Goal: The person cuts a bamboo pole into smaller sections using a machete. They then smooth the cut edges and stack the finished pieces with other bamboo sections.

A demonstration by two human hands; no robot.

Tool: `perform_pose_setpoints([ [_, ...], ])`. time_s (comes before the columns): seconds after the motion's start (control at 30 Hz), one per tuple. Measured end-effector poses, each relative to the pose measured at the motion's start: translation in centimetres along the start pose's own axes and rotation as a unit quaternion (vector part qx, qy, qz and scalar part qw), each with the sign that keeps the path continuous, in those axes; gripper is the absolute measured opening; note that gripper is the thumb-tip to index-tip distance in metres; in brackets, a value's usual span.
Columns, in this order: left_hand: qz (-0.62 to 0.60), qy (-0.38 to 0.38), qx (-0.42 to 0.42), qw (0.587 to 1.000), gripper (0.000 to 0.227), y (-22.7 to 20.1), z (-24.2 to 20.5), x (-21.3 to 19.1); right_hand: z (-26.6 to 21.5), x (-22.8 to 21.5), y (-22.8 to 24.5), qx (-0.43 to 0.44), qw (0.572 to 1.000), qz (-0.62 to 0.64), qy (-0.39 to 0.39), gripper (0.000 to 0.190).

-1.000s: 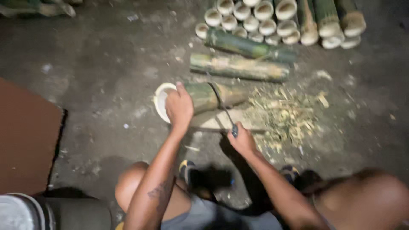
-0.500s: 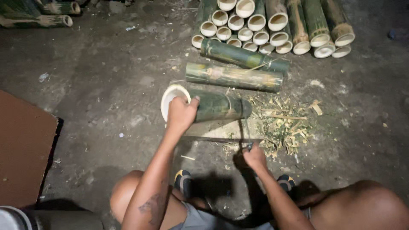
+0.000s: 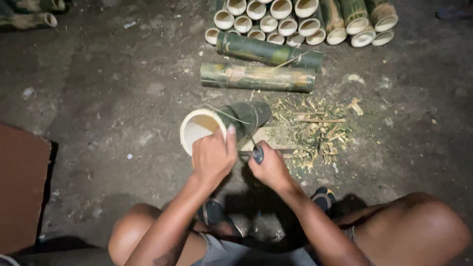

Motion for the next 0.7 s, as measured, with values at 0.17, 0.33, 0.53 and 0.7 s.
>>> perform_pose_setpoints([
  [0.17,0.022,-0.029,-0.034,0.999,0.045,2.5,0.1,-1.4,3.5,0.2,-0.4,0.031,0.999,0.003,0.010,0.021],
  [0.33,0.020,-0.062,-0.015,0.998,0.045,3.3,0.8,-1.6,1.1,1.5,1.0,-0.041,0.999,0.005,0.035,0.025],
  [0.53,0.003,-0.056,-0.039,0.998,0.048,5.1,0.0,-1.7,5.0,1.8,-0.7,0.060,0.998,-0.002,0.019,0.023],
  [0.7,0.063,-0.074,-0.043,0.994,0.056,6.2,1.3,-1.5,4.8,2.3,-0.1,-0.075,0.996,-0.040,-0.025,0.034],
])
Point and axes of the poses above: each hand's wrist, its own z-axis towards the middle knuckle, its own x-axis out of the palm, y = z × x, the point moved 10 cm from there along z, towards the middle knuckle, and after that the axes turned 11 degrees about x, right-handed, at the moved point
